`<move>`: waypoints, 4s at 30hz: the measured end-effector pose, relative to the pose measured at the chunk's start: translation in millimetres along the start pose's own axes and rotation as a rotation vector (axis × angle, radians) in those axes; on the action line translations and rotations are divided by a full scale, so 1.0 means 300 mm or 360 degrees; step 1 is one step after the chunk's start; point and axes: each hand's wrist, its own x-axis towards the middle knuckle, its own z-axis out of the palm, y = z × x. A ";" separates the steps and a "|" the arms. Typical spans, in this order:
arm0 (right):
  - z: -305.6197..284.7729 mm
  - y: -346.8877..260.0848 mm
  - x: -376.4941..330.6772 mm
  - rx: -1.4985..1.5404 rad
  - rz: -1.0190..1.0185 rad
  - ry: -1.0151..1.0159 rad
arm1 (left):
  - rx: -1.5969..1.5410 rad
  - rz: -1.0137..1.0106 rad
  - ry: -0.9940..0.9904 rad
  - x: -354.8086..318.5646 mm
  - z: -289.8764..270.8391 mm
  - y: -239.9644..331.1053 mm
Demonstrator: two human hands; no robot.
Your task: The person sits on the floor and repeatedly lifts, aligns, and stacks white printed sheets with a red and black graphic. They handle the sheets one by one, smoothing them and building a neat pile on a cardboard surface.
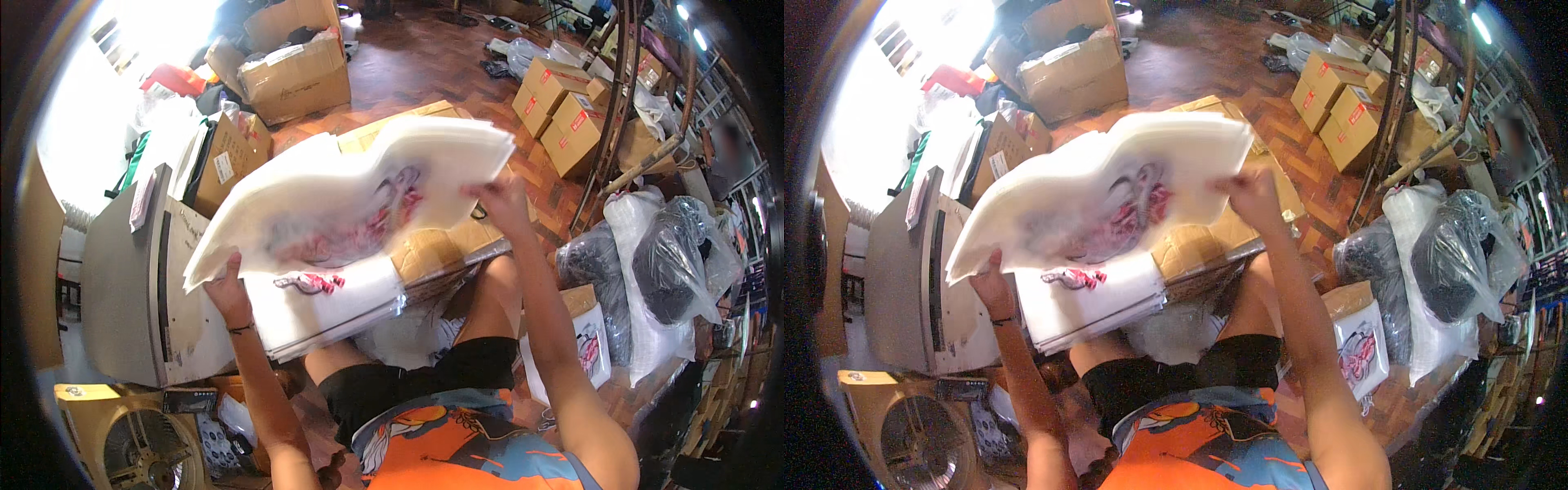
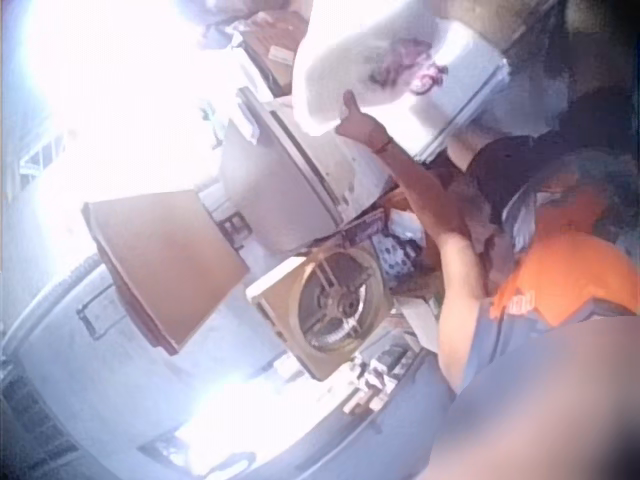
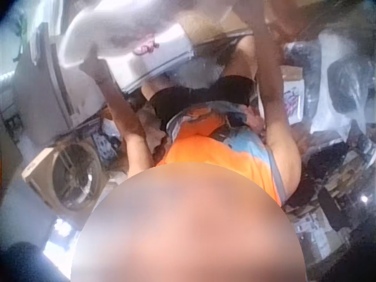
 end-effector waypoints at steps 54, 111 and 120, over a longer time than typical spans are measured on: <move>-0.162 0.141 0.058 0.0752 -0.0035 -0.0182 | 0.0710 0.0325 -0.0337 0.098 -0.084 -0.012; 0.573 0.513 0.169 -0.1696 -0.0182 -0.1014 | -0.0049 -0.0393 -0.0453 0.023 0.064 -0.470; 0.587 0.495 0.188 -0.1704 -0.0211 -0.1074 | -0.0011 -0.0312 -0.0387 0.013 0.090 -0.452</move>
